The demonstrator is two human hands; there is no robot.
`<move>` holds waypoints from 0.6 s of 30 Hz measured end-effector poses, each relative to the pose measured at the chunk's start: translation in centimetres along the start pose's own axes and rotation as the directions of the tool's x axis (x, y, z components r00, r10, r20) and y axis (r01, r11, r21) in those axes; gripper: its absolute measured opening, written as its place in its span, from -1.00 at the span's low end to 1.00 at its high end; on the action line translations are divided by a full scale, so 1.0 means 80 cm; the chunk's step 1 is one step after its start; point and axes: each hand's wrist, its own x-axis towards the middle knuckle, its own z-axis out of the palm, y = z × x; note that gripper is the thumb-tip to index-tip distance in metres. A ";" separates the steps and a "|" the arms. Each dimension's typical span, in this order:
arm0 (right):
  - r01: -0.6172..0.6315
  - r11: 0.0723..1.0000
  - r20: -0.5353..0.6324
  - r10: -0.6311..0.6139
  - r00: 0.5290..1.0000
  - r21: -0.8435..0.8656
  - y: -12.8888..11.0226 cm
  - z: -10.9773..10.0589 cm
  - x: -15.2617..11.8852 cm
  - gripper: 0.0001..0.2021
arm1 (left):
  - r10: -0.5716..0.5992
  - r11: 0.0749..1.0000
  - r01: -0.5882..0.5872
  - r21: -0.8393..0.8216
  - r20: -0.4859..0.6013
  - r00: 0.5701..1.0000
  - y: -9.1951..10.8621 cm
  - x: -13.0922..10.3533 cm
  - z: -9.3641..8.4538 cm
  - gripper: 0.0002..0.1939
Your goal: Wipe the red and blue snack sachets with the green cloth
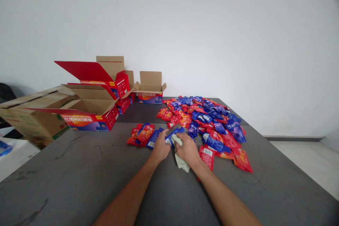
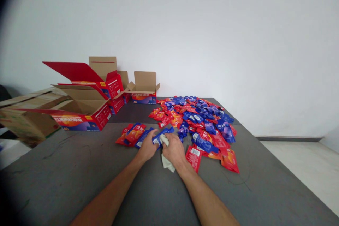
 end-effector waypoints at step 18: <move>0.066 0.992 -0.128 -0.052 0.990 0.105 -0.012 -0.004 -0.002 -0.62 | -0.122 0.755 0.252 -0.605 0.249 0.961 0.019 -0.007 -0.002 -0.22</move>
